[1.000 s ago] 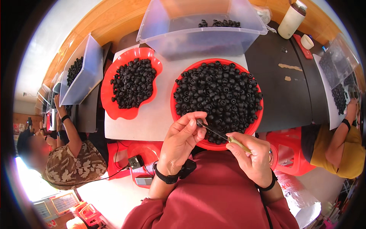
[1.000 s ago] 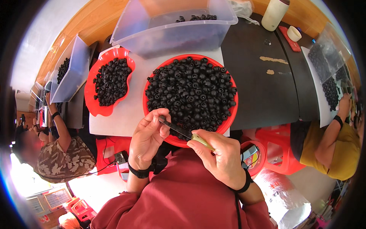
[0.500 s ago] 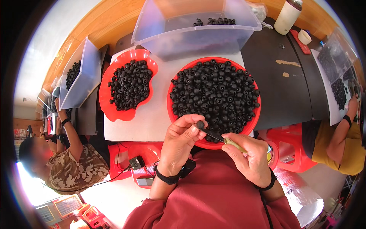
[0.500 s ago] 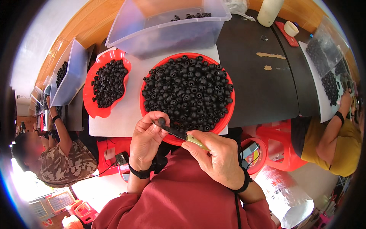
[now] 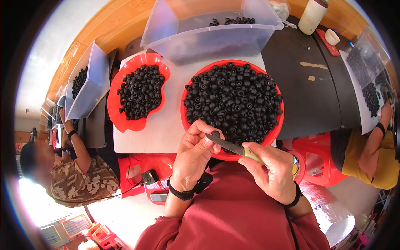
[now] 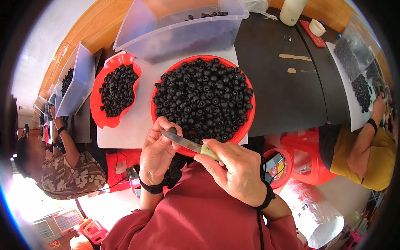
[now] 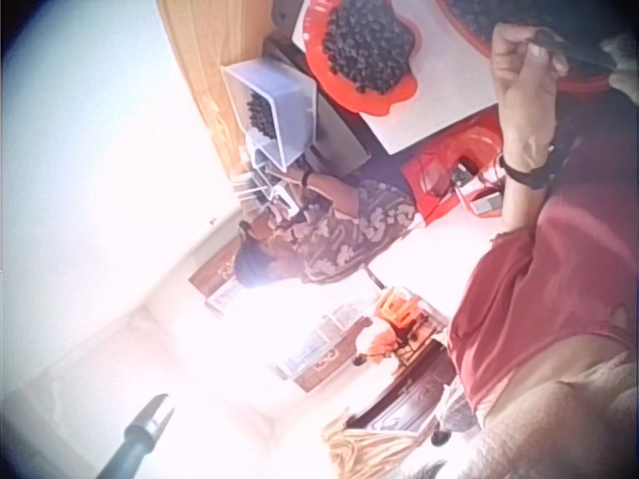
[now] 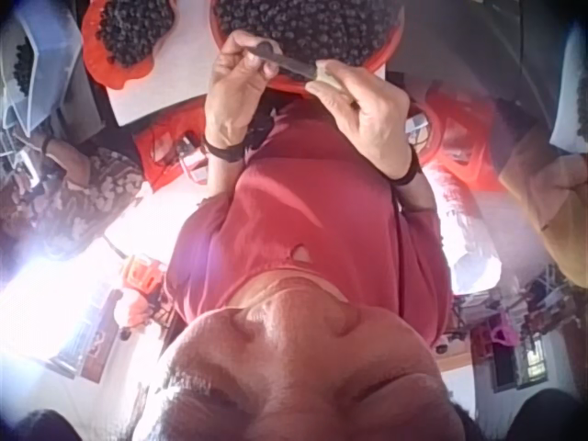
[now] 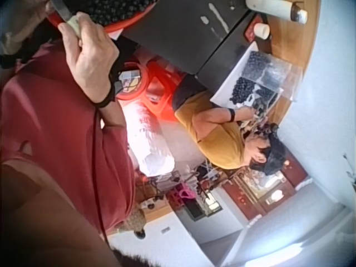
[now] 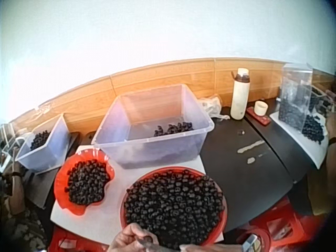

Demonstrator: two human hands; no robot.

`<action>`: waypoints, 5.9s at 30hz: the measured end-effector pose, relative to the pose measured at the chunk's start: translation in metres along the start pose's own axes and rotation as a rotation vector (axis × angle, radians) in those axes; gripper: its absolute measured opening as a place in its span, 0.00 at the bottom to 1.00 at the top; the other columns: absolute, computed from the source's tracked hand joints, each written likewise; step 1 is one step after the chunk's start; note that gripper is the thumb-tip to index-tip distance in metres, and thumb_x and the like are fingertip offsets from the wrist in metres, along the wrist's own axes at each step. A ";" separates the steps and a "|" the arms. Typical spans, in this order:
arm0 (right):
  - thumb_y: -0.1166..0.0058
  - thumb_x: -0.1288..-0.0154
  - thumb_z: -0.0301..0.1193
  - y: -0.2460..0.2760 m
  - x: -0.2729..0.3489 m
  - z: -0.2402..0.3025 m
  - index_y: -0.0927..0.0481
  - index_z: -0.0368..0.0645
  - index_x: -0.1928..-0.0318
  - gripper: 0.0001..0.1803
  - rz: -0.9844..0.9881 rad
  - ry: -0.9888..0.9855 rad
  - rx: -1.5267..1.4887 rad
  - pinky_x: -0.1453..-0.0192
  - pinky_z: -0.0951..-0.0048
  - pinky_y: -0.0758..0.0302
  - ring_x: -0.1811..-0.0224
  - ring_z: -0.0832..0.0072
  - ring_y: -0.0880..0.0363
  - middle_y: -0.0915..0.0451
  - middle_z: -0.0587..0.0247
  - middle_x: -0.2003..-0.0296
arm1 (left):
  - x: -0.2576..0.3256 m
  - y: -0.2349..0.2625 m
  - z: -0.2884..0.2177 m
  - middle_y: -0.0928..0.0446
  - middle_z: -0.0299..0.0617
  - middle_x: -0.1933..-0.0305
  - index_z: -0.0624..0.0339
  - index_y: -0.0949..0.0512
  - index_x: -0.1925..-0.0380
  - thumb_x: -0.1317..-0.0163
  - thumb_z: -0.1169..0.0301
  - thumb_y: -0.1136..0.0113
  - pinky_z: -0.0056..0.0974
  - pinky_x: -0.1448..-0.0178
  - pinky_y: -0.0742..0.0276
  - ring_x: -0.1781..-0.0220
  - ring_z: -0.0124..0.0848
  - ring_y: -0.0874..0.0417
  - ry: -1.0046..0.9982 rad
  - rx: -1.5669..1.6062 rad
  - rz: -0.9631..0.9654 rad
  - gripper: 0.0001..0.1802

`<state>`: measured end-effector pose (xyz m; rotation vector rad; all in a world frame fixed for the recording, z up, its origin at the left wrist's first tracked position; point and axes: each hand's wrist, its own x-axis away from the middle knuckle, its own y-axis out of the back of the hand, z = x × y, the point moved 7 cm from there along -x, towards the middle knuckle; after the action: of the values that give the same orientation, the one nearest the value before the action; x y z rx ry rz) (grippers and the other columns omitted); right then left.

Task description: Manually sort and inspect small black rubber or plastic components by picking them up and examining them.

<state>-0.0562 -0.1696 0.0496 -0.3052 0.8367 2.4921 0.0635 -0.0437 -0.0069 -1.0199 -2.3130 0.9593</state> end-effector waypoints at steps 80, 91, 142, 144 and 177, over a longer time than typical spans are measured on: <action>0.28 0.47 0.34 0.004 0.006 0.006 0.18 0.38 0.54 0.22 0.017 0.093 0.201 0.77 0.72 0.29 0.81 0.71 0.26 0.25 0.66 0.78 | 0.005 0.003 0.001 0.27 0.42 0.63 0.61 0.27 0.58 0.36 0.79 0.41 0.28 0.58 0.29 0.64 0.28 0.29 0.013 0.026 -0.068 0.08; 0.30 0.46 0.36 -0.008 -0.008 -0.008 0.17 0.40 0.55 0.20 -0.045 0.054 0.326 0.79 0.71 0.30 0.82 0.71 0.26 0.28 0.66 0.81 | 0.005 -0.007 0.006 0.22 0.45 0.64 0.59 0.26 0.63 0.32 0.74 0.42 0.28 0.60 0.30 0.68 0.26 0.27 0.130 0.077 0.052 0.02; 0.46 0.30 0.26 0.031 0.014 -0.059 0.16 0.32 0.58 0.09 -0.187 -0.447 -0.076 0.73 0.83 0.37 0.77 0.88 0.33 0.26 0.72 0.78 | 0.054 0.056 -0.146 0.23 0.37 0.64 0.66 0.25 0.56 0.34 0.79 0.43 0.28 0.53 0.29 0.64 0.23 0.25 -1.140 -0.800 -0.928 0.07; 0.52 0.25 0.30 0.039 0.016 -0.081 0.18 0.34 0.55 0.13 -0.331 -0.312 -0.062 0.77 0.85 0.47 0.79 0.91 0.41 0.34 0.78 0.80 | 0.058 0.053 -0.118 0.21 0.39 0.63 0.66 0.26 0.59 0.36 0.82 0.43 0.29 0.57 0.27 0.66 0.25 0.23 -1.075 -0.897 -0.749 0.07; 0.48 0.27 0.30 0.059 0.006 -0.128 0.17 0.36 0.53 0.11 -0.730 -0.310 0.012 0.73 0.84 0.39 0.77 0.91 0.37 0.28 0.77 0.76 | -0.012 -0.047 -0.046 0.25 0.44 0.60 0.61 0.20 0.51 0.51 0.86 0.45 0.42 0.61 0.23 0.65 0.42 0.21 -0.653 -1.665 0.044 0.24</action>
<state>-0.0845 -0.2866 -0.0237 -0.1687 0.4907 1.7866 0.0780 -0.0564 0.0570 -1.2903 -3.4981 -1.1837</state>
